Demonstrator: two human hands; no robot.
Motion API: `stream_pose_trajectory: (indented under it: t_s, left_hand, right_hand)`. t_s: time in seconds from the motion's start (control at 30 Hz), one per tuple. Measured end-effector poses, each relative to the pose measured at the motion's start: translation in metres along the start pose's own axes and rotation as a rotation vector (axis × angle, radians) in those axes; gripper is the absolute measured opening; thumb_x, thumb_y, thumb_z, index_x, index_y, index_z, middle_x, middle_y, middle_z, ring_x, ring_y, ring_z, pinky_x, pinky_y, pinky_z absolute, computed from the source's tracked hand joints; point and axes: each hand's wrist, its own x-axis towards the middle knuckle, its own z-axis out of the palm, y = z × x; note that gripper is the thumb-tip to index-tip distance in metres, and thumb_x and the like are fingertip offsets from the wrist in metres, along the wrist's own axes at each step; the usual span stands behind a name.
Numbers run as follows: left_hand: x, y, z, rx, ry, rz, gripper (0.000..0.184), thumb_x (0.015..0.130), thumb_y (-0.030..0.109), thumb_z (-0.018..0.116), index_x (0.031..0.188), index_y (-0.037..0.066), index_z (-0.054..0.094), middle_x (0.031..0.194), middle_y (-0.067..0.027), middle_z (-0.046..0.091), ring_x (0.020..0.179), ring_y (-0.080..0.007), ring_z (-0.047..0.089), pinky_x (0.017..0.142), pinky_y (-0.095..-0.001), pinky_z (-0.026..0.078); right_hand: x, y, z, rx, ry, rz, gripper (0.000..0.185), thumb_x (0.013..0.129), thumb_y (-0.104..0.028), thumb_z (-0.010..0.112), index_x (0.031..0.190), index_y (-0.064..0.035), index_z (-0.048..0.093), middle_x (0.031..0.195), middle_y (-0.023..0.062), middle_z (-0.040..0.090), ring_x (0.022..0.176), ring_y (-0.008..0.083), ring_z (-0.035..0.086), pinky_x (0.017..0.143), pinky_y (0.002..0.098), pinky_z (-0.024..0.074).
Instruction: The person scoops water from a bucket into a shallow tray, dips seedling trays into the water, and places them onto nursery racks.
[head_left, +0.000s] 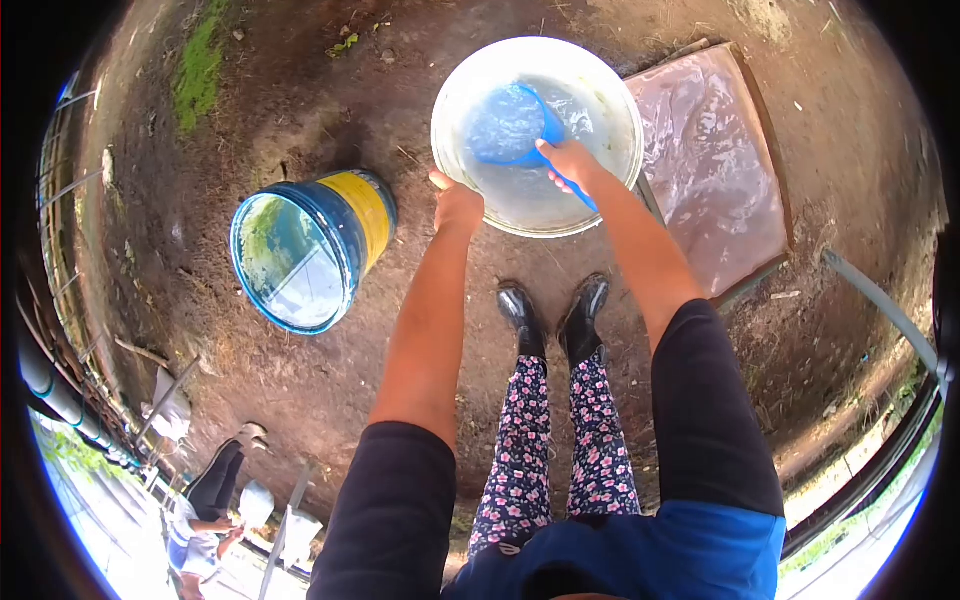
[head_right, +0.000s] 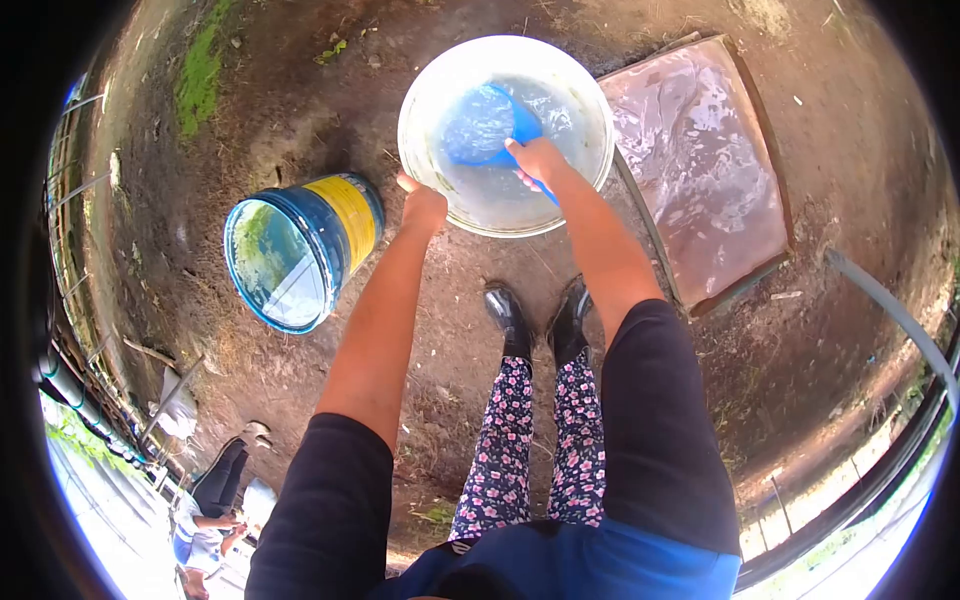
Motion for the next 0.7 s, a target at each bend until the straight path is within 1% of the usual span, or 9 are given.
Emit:
stream_pose_trajectory:
  t_s: [0.17,0.27,0.37,0.4,0.47,0.53,0.6,0.63,0.7]
  left_hand:
    - [0.000,0.004,0.001,0.045,0.054,-0.015,0.072,0.072,0.006,0.041,0.124,0.011,-0.008,0.119,-0.0268,0.031,0.106,-0.0371,0.040,0.088,-0.0416,0.034]
    - [-0.006,0.006,-0.001,0.039,0.060,-0.004,0.071,0.071,0.005,0.040,0.124,0.012,-0.007,0.119,-0.0272,0.031,0.106,-0.0379,0.040,0.088,-0.0423,0.034]
    - [-0.006,0.006,-0.001,-0.026,0.061,0.031,0.070,0.072,0.006,0.039,0.124,0.013,-0.007,0.120,-0.0293,0.029,0.109,-0.0394,0.037,0.090,-0.0437,0.031]
    - [-0.003,0.006,0.000,-0.027,0.059,-0.010,0.069,0.073,0.006,0.039,0.125,0.013,-0.006,0.120,-0.0295,0.030,0.108,-0.0399,0.037,0.091,-0.0438,0.030]
    - [-0.006,0.008,-0.001,0.000,0.078,0.020,0.068,0.073,0.007,0.038,0.125,0.012,-0.006,0.119,-0.0293,0.031,0.108,-0.0398,0.037,0.091,-0.0429,0.030]
    - [-0.001,0.003,0.001,-0.011,0.103,0.080,0.068,0.073,0.007,0.037,0.125,0.010,-0.008,0.117,-0.0296,0.034,0.107,-0.0389,0.039,0.091,-0.0415,0.030]
    - [0.098,-0.064,0.032,0.262,0.060,0.184,0.069,0.073,0.006,0.036,0.124,0.006,-0.010,0.113,-0.0299,0.039,0.105,-0.0374,0.042,0.090,-0.0398,0.032]
    - [0.089,-0.059,0.029,0.232,0.087,0.197,0.069,0.073,0.006,0.036,0.124,0.006,-0.011,0.112,-0.0299,0.040,0.104,-0.0373,0.043,0.089,-0.0395,0.033]
    - [0.022,-0.013,0.006,0.091,0.082,0.079,0.069,0.073,0.007,0.036,0.123,0.005,-0.013,0.110,-0.0299,0.042,0.102,-0.0372,0.045,0.088,-0.0385,0.034]
  right_hand:
    - [-0.038,-0.008,-0.003,0.070,-0.026,-0.059,0.039,0.081,-0.041,0.044,0.076,-0.0030,0.051,0.054,0.0033,0.046,0.039,0.0111,0.041,0.036,0.0260,0.0346]
    - [-0.059,-0.002,-0.005,0.168,-0.036,-0.075,0.040,0.081,-0.042,0.045,0.087,-0.0034,0.054,0.054,0.0020,0.044,0.038,0.0097,0.038,0.036,0.0249,0.0332]
    - [-0.081,0.008,-0.010,0.254,-0.063,-0.113,0.042,0.081,-0.041,0.045,0.101,-0.0049,0.053,0.053,0.0007,0.043,0.037,0.0082,0.036,0.035,0.0239,0.0321]
    - [-0.090,0.012,-0.013,0.291,-0.071,-0.140,0.040,0.082,-0.042,0.045,0.095,-0.0049,0.053,0.053,0.0007,0.043,0.038,0.0079,0.037,0.035,0.0233,0.0322]
    - [-0.114,0.016,-0.021,0.361,-0.090,-0.199,0.040,0.082,-0.044,0.044,0.082,-0.0050,0.052,0.053,0.0008,0.044,0.038,0.0072,0.038,0.035,0.0219,0.0324]
    - [-0.139,0.021,-0.033,0.434,-0.100,-0.263,0.039,0.083,-0.043,0.043,0.084,-0.0051,0.052,0.053,0.0008,0.044,0.039,0.0071,0.039,0.036,0.0206,0.0322]
    - [-0.160,0.030,-0.047,0.501,-0.103,-0.326,0.038,0.083,-0.042,0.043,0.085,-0.0053,0.052,0.054,0.0009,0.045,0.039,0.0070,0.039,0.036,0.0199,0.0321]
    - [-0.168,0.038,-0.055,0.527,-0.079,-0.337,0.036,0.083,-0.041,0.043,0.085,-0.0055,0.051,0.054,0.0015,0.046,0.039,0.0069,0.039,0.036,0.0193,0.0321]
    - [-0.188,0.053,-0.075,0.536,0.000,-0.359,0.035,0.083,-0.040,0.043,0.084,-0.0054,0.051,0.055,0.0019,0.046,0.040,0.0070,0.039,0.037,0.0192,0.0322]
